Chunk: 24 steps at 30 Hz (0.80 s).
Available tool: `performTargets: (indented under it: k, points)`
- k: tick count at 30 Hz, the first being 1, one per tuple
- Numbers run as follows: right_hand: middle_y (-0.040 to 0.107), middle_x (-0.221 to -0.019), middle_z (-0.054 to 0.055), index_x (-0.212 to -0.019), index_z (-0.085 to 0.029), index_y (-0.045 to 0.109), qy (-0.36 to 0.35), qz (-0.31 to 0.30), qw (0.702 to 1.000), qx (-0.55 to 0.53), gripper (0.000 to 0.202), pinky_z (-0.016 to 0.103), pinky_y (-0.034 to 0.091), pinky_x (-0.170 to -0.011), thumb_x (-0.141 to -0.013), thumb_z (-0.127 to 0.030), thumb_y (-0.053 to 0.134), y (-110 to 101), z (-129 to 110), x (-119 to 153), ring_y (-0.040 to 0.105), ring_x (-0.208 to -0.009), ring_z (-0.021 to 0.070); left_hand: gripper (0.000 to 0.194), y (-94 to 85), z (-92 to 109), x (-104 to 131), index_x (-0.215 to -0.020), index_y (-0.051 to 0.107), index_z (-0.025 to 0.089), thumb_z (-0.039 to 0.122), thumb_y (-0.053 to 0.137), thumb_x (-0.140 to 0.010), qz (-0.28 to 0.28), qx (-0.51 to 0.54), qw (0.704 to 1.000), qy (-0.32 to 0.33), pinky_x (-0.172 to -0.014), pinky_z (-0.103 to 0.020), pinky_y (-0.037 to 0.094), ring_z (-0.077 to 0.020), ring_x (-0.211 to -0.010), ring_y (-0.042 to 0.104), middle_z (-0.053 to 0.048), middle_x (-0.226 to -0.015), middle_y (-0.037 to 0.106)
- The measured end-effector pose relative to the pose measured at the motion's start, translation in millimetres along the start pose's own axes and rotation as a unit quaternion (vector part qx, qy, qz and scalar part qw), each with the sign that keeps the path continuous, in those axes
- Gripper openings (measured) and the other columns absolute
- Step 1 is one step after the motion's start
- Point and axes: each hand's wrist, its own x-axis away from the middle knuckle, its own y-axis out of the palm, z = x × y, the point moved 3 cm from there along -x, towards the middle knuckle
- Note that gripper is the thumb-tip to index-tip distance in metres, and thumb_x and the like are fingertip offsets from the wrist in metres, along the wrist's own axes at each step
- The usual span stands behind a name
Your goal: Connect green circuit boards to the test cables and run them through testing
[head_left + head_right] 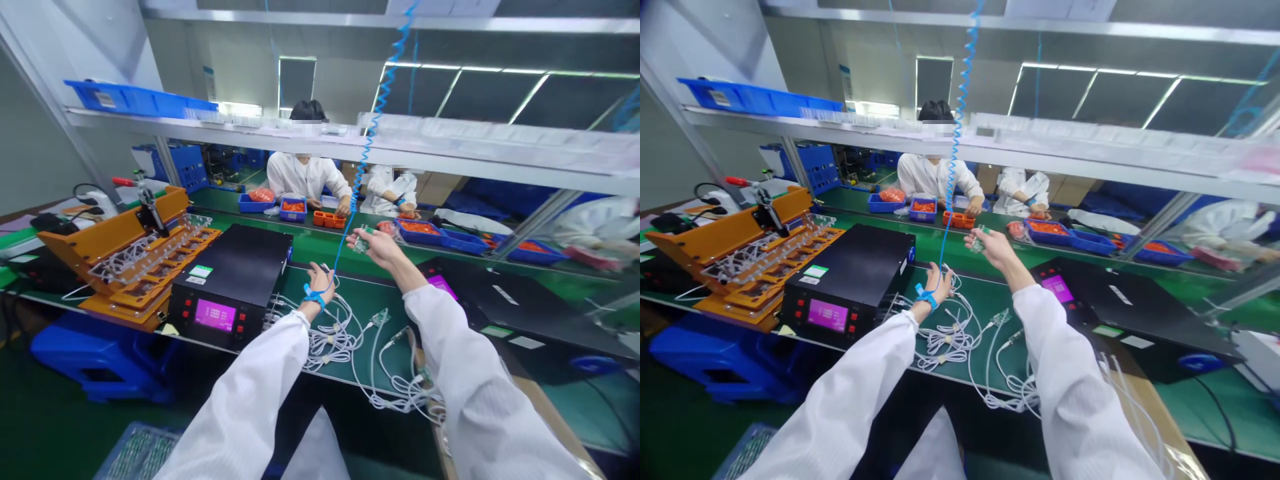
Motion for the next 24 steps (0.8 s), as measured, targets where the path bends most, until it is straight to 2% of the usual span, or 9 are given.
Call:
performTargets:
  k: [2, 6, 8, 10, 13, 16, 19, 22, 24]
  points:
    - [0.072, -0.08, 0.006, -0.093, -0.013, 0.066, -0.024, -0.05, 0.996, 0.065, 0.007, 0.037, 0.07, -0.075, -0.095, -0.017, 0.072, 8, -12, 25, 0.079, -0.074, 0.0209, 0.059, -23.2, 18, -10, -0.146, 0.052, 0.009, 0.038, 0.06, -0.095, 0.002, -0.016, 1.0, 0.013, -0.086, -0.042, 0.058, -0.0319, -0.103, 0.074, -0.028, -0.132, 0.065]
    - [0.074, -0.079, 0.006, -0.103, -0.015, 0.065, -0.151, -0.144, 0.953, 0.221, 0.035, 0.03, 0.062, -0.053, -0.087, -0.04, 0.084, 34, -60, 74, 0.076, -0.061, 0.0217, 0.034, -98.8, 44, -27, -0.118, 0.071, 0.02, 0.043, 0.059, -0.097, -0.054, -0.094, 0.987, 0.116, -0.086, -0.04, 0.058, -0.0283, -0.095, 0.074, -0.013, -0.108, 0.076]
    - [0.075, -0.082, 0.005, -0.116, -0.018, 0.062, -0.213, -0.167, 0.926, 0.265, 0.046, 0.031, 0.061, -0.052, -0.086, -0.046, 0.084, 51, -94, 92, 0.074, -0.059, 0.0208, 0.035, -142.3, 36, -31, -0.11, 0.072, 0.021, 0.047, 0.052, -0.1, -0.07, -0.147, 0.978, 0.129, -0.084, -0.039, 0.058, -0.0247, -0.083, 0.074, -0.008, -0.09, 0.076]
    - [0.075, -0.086, 0.004, -0.121, -0.021, 0.062, -0.277, -0.177, 0.897, 0.296, 0.045, 0.034, 0.064, -0.064, -0.089, -0.046, 0.081, 71, -127, 99, 0.075, -0.069, 0.0206, 0.038, -180.3, 15, -35, -0.106, 0.072, 0.02, 0.049, 0.049, -0.1, -0.06, -0.204, 0.968, 0.136, -0.087, -0.039, 0.057, -0.0244, -0.086, 0.073, -0.008, -0.09, 0.075]
    - [0.073, -0.096, 0.005, -0.124, -0.02, 0.062, -0.354, -0.202, 0.853, 0.327, 0.033, 0.036, 0.065, -0.084, -0.098, -0.038, 0.071, 109, -172, 82, 0.075, -0.092, 0.0217, 0.029, -221.4, -19, -42, -0.109, 0.072, 0.018, 0.039, 0.058, -0.094, 0.037, -0.284, 0.942, 0.173, -0.096, -0.041, 0.057, -0.0255, -0.099, 0.069, -0.011, -0.109, 0.07]
    - [0.072, -0.102, 0.004, -0.128, -0.014, 0.061, -0.401, -0.23, 0.81, 0.36, 0.03, 0.04, 0.063, -0.094, -0.1, -0.024, 0.066, 159, -211, 39, 0.073, -0.104, 0.0226, 0.028, -238.4, -41, -49, -0.111, 0.072, 0.022, 0.039, 0.06, -0.093, 0.083, -0.325, 0.911, 0.242, -0.107, -0.046, 0.053, -0.0283, -0.113, 0.064, -0.011, -0.114, 0.066]
    - [0.071, -0.102, 0.002, -0.126, -0.01, 0.064, -0.423, -0.259, 0.761, 0.418, 0.031, 0.043, 0.061, -0.096, -0.096, -0.015, 0.068, 215, -251, -9, 0.074, -0.105, 0.0231, 0.027, -241.2, -52, -52, -0.112, 0.072, 0.025, 0.04, 0.054, -0.099, 0.095, -0.326, 0.898, 0.279, -0.108, -0.047, 0.054, -0.0278, -0.116, 0.063, -0.01, -0.118, 0.066]
    - [0.07, -0.094, 0.002, -0.119, -0.003, 0.067, -0.406, -0.264, 0.724, 0.491, 0.03, 0.044, 0.06, -0.094, -0.09, -0.009, 0.072, 265, -283, -61, 0.076, -0.103, 0.0259, 0.029, -236.8, -57, -48, -0.121, 0.071, 0.028, 0.036, 0.052, -0.1, 0.094, -0.328, 0.902, 0.266, -0.109, -0.048, 0.055, -0.0289, -0.122, 0.063, -0.01, -0.127, 0.066]
    - [0.069, -0.088, 0.002, -0.111, 0.001, 0.069, -0.39, -0.25, 0.719, 0.519, 0.026, 0.044, 0.06, -0.094, -0.087, -0.009, 0.076, 291, -297, -100, 0.076, -0.101, 0.0267, 0.03, -234.3, -56, -42, -0.122, 0.072, 0.031, 0.036, 0.053, -0.099, 0.101, -0.324, 0.912, 0.23, -0.109, -0.051, 0.055, -0.0308, -0.126, 0.062, -0.01, -0.131, 0.066]
